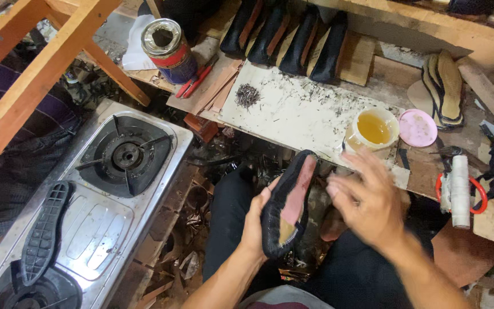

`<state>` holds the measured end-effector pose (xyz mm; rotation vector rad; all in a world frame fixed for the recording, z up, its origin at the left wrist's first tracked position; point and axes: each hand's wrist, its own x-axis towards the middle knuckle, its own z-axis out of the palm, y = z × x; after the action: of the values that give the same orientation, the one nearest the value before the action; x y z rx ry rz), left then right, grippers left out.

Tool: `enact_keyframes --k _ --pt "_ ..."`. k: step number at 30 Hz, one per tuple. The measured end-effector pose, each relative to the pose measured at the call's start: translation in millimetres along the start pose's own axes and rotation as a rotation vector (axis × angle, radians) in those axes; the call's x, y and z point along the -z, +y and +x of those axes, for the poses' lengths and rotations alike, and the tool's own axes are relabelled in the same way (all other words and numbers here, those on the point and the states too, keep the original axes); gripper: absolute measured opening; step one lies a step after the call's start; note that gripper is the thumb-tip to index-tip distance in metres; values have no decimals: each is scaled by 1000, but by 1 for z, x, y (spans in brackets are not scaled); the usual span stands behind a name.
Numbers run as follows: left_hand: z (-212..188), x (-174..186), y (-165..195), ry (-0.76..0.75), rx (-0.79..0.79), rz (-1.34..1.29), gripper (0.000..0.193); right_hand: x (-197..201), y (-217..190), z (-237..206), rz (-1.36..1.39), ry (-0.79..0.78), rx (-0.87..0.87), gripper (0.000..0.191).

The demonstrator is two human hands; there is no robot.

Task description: The person sits on the floor of a shoe workshop holding a black fabric shoe upper in their lap. They dip their fingers into a cup of yellow glue and spread the adhesive by hand along the pink insole board inside the shoe, repeatedly pressing and smoothing the edge, occasionally reaching to the cup for more glue.

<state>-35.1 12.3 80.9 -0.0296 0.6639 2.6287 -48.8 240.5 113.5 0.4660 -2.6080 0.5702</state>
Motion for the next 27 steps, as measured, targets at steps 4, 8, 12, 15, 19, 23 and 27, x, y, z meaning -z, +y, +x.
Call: enact_keyframes --k 4,8,12,15,19,23,27 --pt "5 12 2 191 155 -285 65 -9 76 27 -296 62 -118 32" --pt "9 20 2 177 200 -365 70 -20 123 26 -323 -40 -154 35" --pt "10 22 3 250 232 -368 72 -24 124 31 -145 27 -188 32" --pt "13 21 1 185 213 -349 71 -17 85 30 -49 88 -168 28" --pt "16 23 -5 280 190 -314 61 -22 -15 -6 283 33 43 22" --pt "17 31 -13 303 187 -266 52 -23 -69 -30 291 -1 406 39" --pt "16 36 -20 299 158 -257 49 -19 -76 -28 211 3 419 39"
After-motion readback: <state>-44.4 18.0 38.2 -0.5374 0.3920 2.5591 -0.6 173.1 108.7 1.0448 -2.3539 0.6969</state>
